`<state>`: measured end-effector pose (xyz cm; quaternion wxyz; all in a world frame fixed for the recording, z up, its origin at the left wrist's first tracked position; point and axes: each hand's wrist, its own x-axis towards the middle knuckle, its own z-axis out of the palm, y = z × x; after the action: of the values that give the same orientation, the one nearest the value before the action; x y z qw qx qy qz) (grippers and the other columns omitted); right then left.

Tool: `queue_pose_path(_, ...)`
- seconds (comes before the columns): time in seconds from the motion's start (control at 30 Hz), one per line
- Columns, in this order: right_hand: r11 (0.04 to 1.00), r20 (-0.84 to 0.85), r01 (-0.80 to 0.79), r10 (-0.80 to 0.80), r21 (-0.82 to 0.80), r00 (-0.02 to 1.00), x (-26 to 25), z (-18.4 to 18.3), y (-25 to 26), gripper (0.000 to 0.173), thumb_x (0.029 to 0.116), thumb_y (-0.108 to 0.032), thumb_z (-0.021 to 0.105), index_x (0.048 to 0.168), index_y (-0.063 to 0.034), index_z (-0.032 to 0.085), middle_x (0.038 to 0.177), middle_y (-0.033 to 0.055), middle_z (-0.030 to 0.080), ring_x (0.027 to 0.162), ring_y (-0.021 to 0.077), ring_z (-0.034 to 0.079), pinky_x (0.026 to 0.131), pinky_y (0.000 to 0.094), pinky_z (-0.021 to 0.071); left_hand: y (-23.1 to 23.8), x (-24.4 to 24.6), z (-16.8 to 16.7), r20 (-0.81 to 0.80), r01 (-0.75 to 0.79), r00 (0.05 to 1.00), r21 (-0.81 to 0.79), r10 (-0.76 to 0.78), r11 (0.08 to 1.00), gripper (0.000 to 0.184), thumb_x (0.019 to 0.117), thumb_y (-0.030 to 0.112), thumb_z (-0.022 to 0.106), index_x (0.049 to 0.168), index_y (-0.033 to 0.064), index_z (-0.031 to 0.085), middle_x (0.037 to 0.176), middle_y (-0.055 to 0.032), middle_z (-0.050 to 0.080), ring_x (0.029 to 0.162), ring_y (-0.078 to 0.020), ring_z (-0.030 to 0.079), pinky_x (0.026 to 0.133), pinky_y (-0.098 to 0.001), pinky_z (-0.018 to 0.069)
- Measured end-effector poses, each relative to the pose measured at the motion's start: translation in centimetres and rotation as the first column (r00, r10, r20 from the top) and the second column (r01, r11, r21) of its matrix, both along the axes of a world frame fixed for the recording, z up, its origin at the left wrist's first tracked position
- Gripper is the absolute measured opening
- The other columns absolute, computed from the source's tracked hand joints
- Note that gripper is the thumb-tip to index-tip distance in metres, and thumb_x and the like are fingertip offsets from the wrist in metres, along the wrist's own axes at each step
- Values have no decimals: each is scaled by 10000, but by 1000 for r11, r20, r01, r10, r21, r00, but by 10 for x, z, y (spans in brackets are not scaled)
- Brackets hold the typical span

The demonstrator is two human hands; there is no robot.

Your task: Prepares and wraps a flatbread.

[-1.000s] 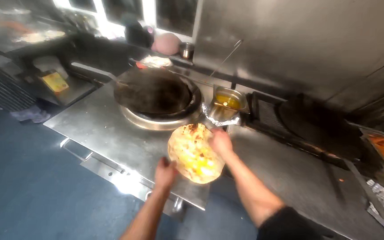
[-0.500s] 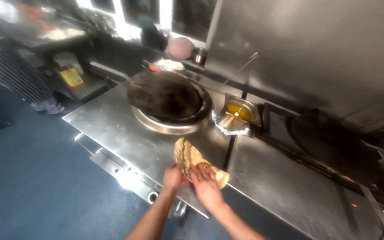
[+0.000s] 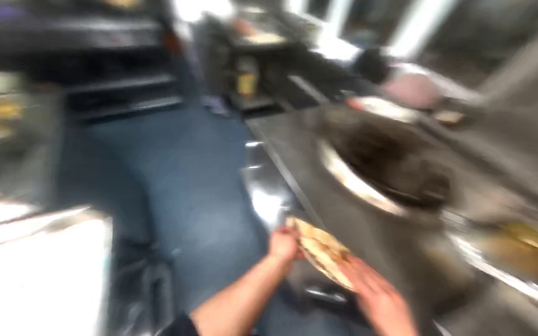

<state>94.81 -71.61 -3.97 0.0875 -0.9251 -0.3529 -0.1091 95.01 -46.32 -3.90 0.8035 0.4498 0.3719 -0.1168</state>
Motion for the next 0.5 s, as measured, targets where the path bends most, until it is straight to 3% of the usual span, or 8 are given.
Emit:
queue_pose_path(0.07,974,-125,-224,228,47,966,-13,38,70,461,877,76,632,1280,-126,726,1328,214,672,1188,441,666,963,584,555,68,-68,17,57,-162,985,-50,165,986,371,1017,137,622,1340,-2,506,1042,-216,709,809,-309,750,711,-450,656)
queue_pose_path(0.17,813,-140,-565,581,136,802,-52,73,176,347,963,6,597,1268,-96,726,1299,211,688,1181,413,677,1000,531,547,153,-195,49,65,-438,896,-34,439,898,289,1007,93,608,1261,-3,507,966,-190,711,754,-285,744,672,-422,651)
queue_pose_path(0.27,537,-16,-791,830,294,557,-111,66,284,307,1000,-72,568,1238,-174,733,1285,135,711,1151,318,705,946,478,595,208,-333,72,103,-734,677,13,729,679,232,1042,129,552,1227,-11,555,924,-182,722,752,-268,738,687,-411,644)
queue_pose_path(0.33,387,47,-826,896,410,443,-168,62,364,310,1004,-117,524,1192,-231,743,1221,46,748,1036,212,749,819,393,637,228,-419,75,230,-852,520,69,823,519,277,1084,196,474,1254,-1,569,911,-168,722,759,-253,727,714,-411,634)
queue_pose_path(0.37,340,-16,-815,926,469,377,-198,65,402,304,998,-137,526,1183,-230,749,1178,18,761,979,183,758,768,385,642,233,-460,71,303,-883,469,181,830,433,287,1080,198,463,1261,0,566,886,-158,730,737,-241,732,689,-396,636)
queue_pose_path(0.43,351,-316,-781,926,516,207,-246,71,473,295,967,-126,569,1198,-179,745,1065,29,766,927,198,746,783,463,624,235,-535,46,403,-769,554,583,729,262,293,1025,178,507,1204,-45,570,879,-89,721,742,-167,729,700,-339,639)
queue_pose_path(0.5,440,-619,-785,780,436,93,-290,60,545,305,978,-107,571,1239,-157,720,1039,95,750,958,259,717,845,540,568,231,-603,-3,354,-418,754,908,554,-12,426,995,361,548,1045,-38,690,853,-64,725,736,-112,701,686,-319,609)
